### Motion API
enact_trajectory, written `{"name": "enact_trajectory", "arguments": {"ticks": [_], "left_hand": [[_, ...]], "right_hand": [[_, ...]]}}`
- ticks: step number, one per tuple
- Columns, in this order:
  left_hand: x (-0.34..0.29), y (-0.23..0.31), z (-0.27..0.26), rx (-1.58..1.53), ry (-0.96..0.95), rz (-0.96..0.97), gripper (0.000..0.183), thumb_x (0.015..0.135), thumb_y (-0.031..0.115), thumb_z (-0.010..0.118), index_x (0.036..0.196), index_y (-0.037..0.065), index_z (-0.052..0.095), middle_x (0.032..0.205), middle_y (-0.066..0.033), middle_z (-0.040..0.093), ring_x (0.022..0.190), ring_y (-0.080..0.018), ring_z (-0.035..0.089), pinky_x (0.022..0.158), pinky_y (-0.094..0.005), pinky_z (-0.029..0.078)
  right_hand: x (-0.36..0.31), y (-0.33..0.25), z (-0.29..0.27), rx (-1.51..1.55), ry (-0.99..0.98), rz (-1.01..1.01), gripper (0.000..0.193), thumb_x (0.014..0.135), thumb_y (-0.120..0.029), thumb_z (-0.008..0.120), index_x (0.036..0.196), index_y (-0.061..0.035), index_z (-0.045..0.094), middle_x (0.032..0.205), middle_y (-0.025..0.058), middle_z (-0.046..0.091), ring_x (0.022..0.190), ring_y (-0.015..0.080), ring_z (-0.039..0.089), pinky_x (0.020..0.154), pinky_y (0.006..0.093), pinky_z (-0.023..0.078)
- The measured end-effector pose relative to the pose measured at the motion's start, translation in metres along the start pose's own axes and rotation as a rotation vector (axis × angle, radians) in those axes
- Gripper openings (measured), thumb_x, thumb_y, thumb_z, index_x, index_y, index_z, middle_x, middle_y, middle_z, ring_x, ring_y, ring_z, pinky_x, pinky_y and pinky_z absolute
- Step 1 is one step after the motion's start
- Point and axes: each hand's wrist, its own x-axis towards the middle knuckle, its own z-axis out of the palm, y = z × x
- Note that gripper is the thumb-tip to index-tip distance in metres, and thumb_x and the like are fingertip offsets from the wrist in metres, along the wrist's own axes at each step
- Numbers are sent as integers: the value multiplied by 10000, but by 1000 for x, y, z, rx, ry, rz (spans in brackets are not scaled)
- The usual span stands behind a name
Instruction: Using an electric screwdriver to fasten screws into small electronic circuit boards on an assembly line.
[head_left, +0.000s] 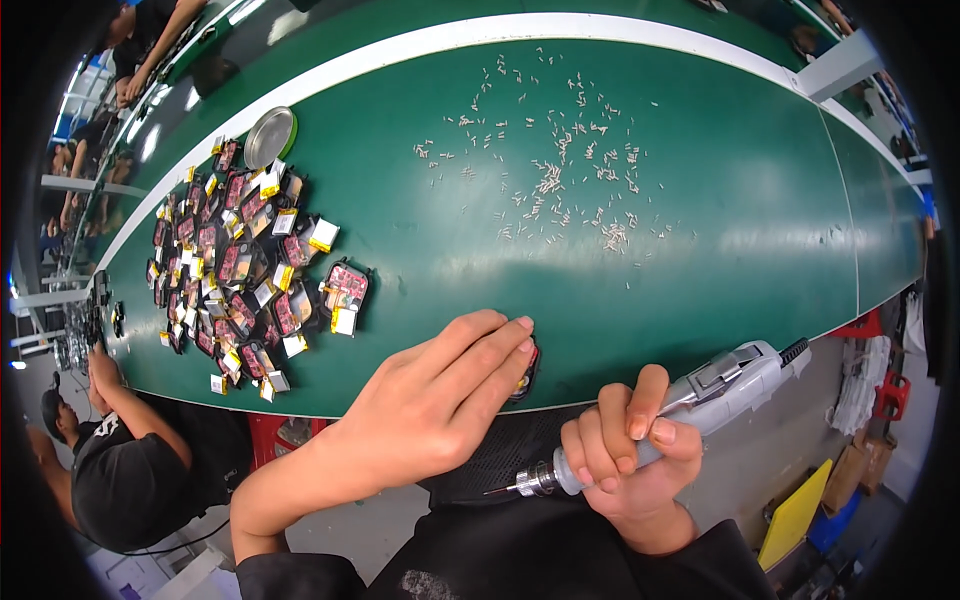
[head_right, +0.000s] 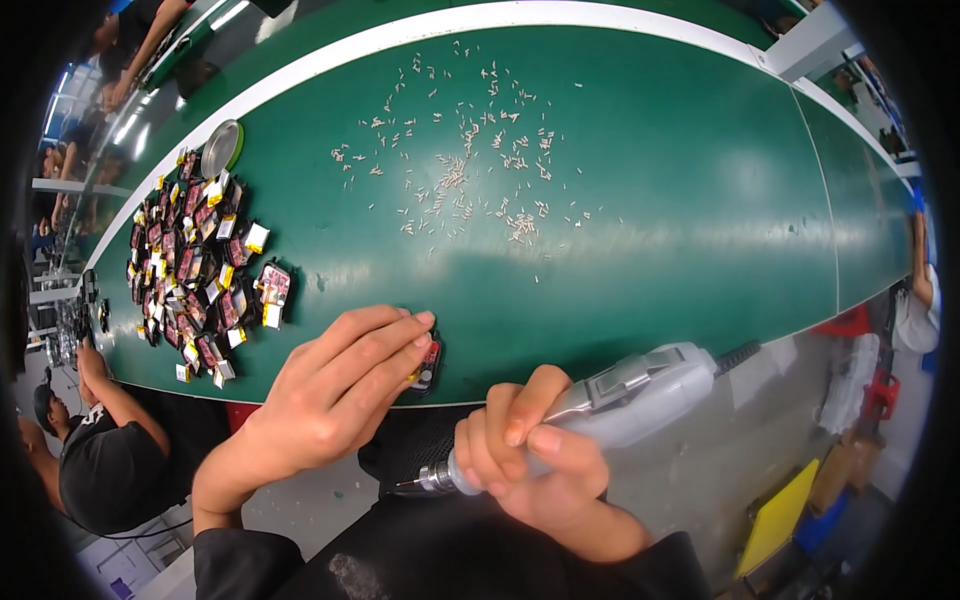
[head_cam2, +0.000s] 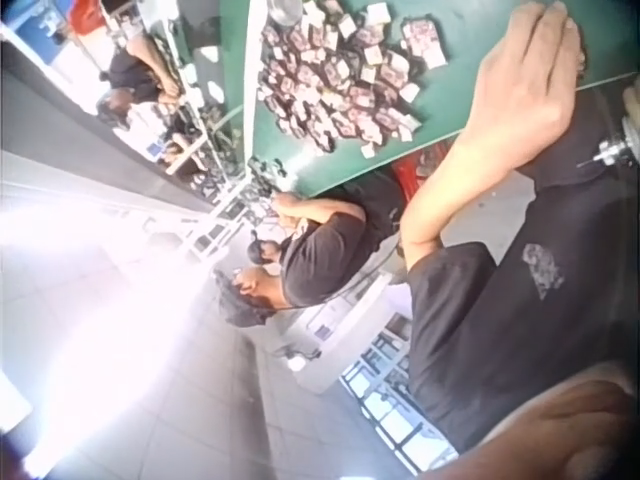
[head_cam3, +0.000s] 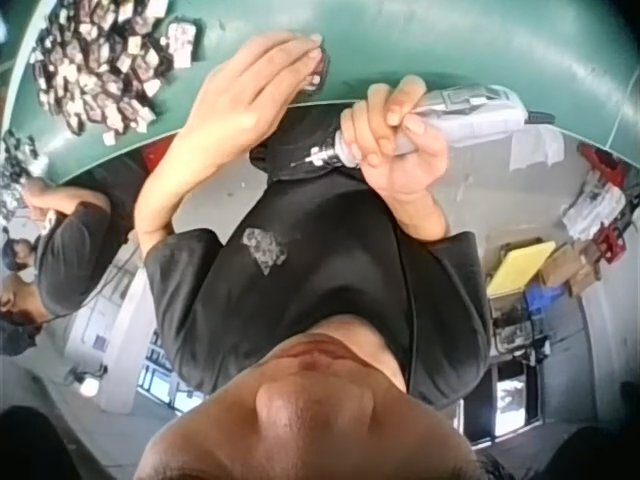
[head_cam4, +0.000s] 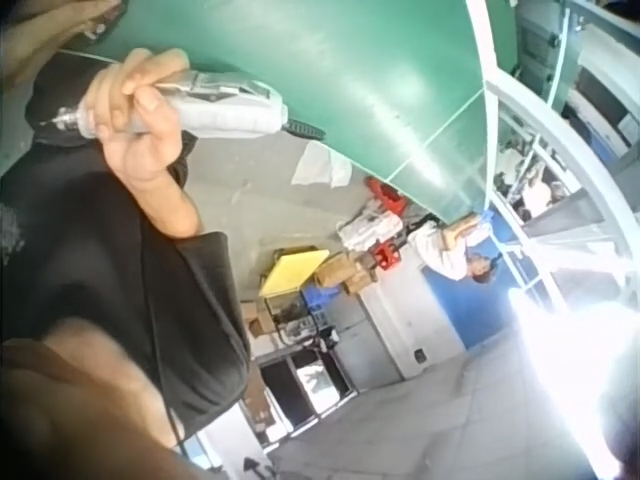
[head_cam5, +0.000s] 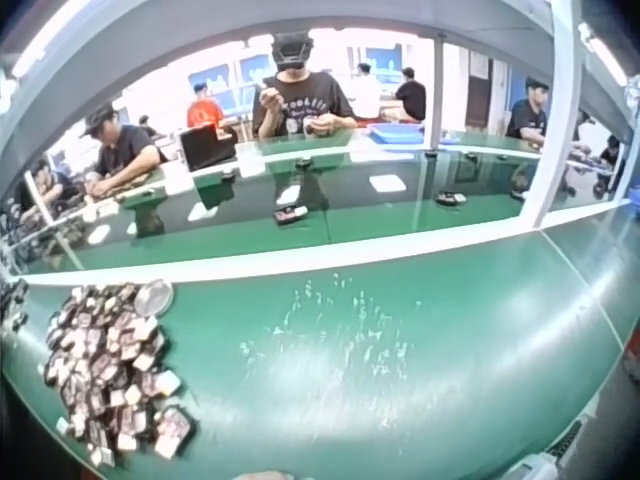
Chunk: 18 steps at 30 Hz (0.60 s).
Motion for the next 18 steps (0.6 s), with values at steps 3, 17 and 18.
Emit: {"name": "enact_trajectory", "arguments": {"ticks": [3,17,18], "left_hand": [[1,3,1,171,96,115,271,669,-27,651,926,-103,613,1019,-184,609,942,-285,588,655,-323,549],[-1,19,15,320,104,163,343,609,-21,660,924,-145,604,967,-241,630,805,-308,630,624,-332,555],[0,20,16,315,103,159,343,609,-21,660,924,-145,604,967,-241,630,805,-308,630,624,-332,555]], "right_hand": [[-6,6,1,5,6,22,113,878,-182,484,862,-70,473,623,41,430,468,155,436,569,325,404],[-7,30,3,-15,86,59,62,890,-98,489,924,-54,460,687,71,456,534,163,468,541,311,416],[-5,31,2,-40,74,50,62,891,-97,485,924,-51,459,692,74,460,532,163,467,535,308,418]]}}
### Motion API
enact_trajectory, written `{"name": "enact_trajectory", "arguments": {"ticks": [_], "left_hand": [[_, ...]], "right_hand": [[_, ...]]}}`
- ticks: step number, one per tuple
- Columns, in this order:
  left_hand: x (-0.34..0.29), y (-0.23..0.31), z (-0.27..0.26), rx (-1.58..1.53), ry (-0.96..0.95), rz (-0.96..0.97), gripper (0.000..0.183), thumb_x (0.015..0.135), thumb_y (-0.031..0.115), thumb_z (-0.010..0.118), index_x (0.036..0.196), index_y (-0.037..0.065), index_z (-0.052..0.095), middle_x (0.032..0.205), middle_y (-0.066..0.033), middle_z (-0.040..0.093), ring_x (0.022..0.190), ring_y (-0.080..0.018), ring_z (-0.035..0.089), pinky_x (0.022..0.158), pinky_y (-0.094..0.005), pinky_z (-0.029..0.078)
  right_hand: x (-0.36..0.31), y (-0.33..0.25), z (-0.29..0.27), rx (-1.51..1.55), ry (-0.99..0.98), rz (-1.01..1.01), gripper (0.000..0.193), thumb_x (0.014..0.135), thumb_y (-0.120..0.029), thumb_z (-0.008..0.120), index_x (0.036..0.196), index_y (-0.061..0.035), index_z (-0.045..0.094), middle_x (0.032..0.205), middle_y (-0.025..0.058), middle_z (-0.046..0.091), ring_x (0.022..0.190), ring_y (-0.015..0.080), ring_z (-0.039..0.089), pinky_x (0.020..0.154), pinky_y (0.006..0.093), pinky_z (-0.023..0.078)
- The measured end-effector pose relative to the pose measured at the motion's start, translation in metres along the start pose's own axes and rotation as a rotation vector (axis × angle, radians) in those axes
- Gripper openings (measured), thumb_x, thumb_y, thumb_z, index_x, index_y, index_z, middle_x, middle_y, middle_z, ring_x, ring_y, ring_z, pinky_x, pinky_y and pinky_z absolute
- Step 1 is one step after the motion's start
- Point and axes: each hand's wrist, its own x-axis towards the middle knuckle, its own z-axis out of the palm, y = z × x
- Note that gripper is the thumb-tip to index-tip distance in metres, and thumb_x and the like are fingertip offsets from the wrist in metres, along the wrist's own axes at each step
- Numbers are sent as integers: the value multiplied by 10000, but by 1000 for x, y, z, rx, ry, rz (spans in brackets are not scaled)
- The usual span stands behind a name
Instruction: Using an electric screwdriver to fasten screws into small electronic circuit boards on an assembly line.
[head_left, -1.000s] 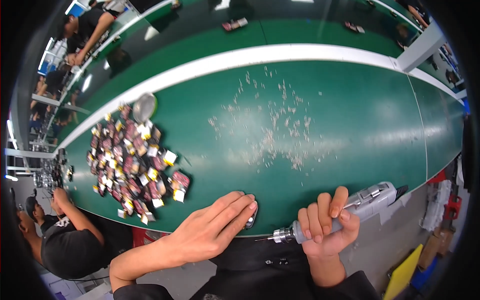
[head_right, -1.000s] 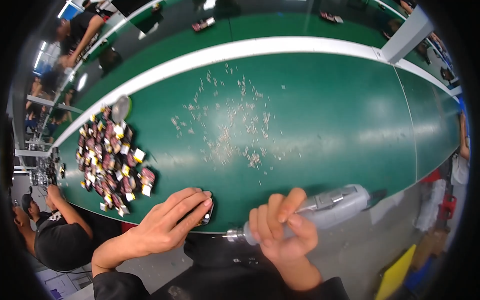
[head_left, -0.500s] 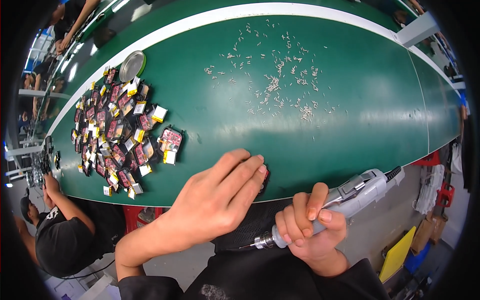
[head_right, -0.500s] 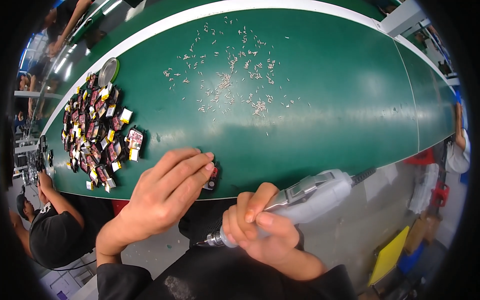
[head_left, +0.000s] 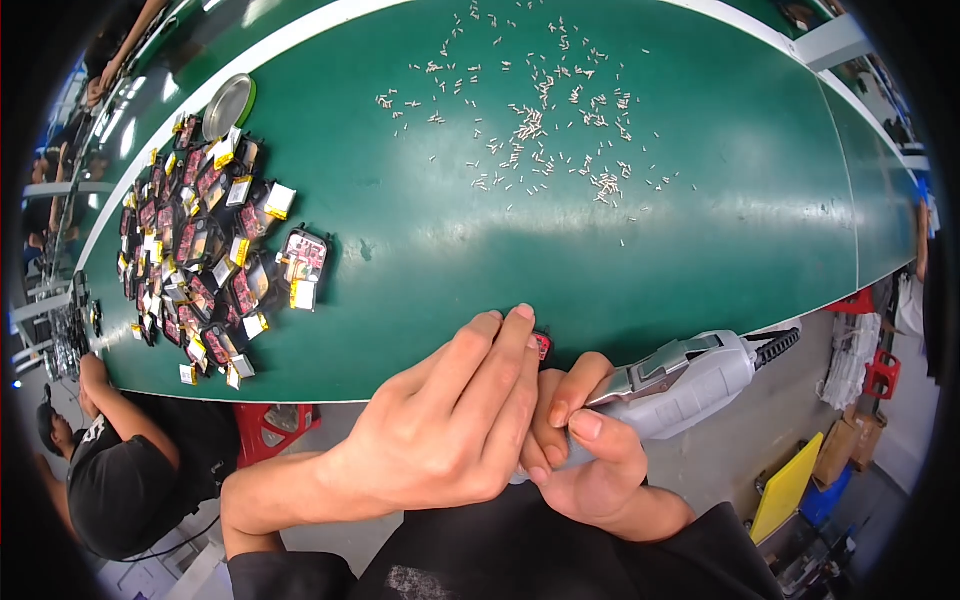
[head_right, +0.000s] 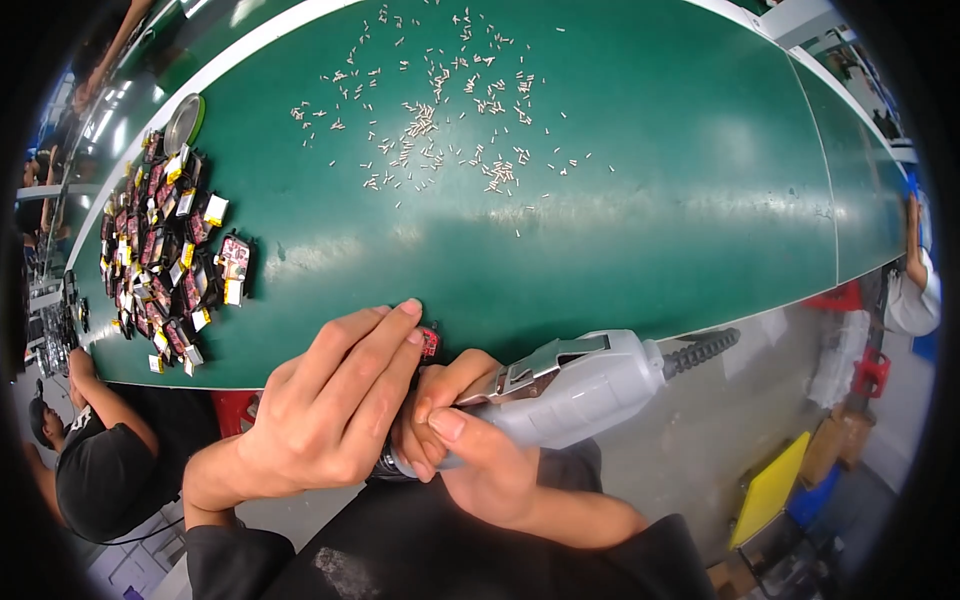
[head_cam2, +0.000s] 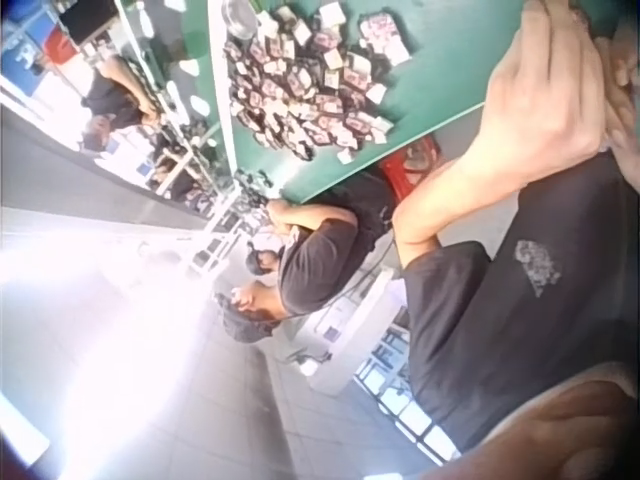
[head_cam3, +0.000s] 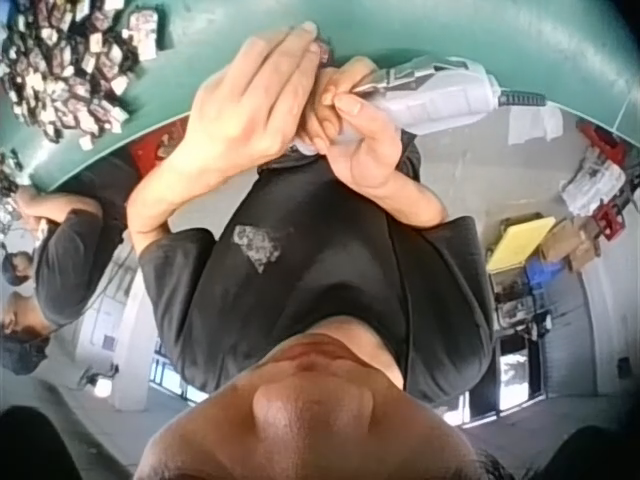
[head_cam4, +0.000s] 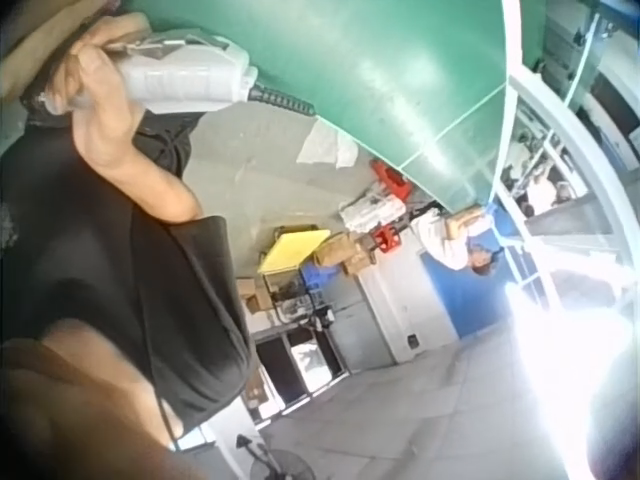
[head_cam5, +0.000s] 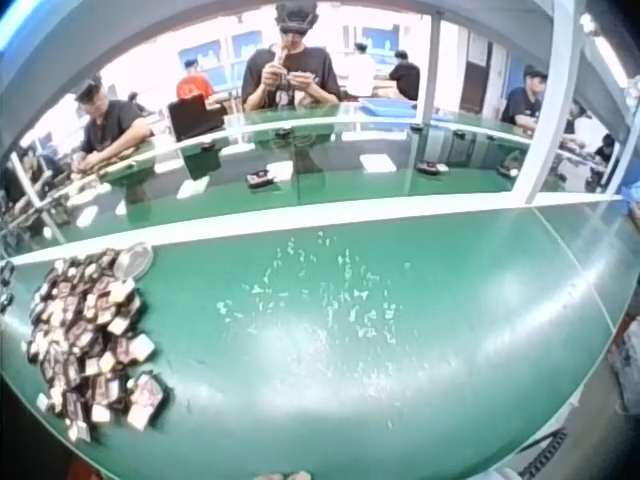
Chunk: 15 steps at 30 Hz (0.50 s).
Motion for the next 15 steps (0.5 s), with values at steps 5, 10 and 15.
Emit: {"name": "enact_trajectory", "arguments": {"ticks": [5,10,15], "left_hand": [[6,-5,-1,-74,-21,19,349,583,2,648,896,-148,605,939,-239,630,782,-305,632,619,-321,554],[6,-2,-3,10,-45,89,320,584,5,656,860,-151,608,937,-260,626,784,-309,634,621,-316,554],[2,2,0,21,-72,26,308,598,2,659,856,-160,608,967,-279,623,820,-324,633,641,-336,565]], "right_hand": [[1,0,-1,-29,12,-28,70,892,-98,480,922,-39,456,696,80,463,526,163,467,520,304,421],[1,-5,3,-174,121,-3,183,867,-238,503,835,-68,442,616,64,438,436,160,429,473,285,413],[2,-16,4,-147,71,52,193,874,-241,508,828,-66,440,613,52,442,432,158,438,452,304,410]]}}
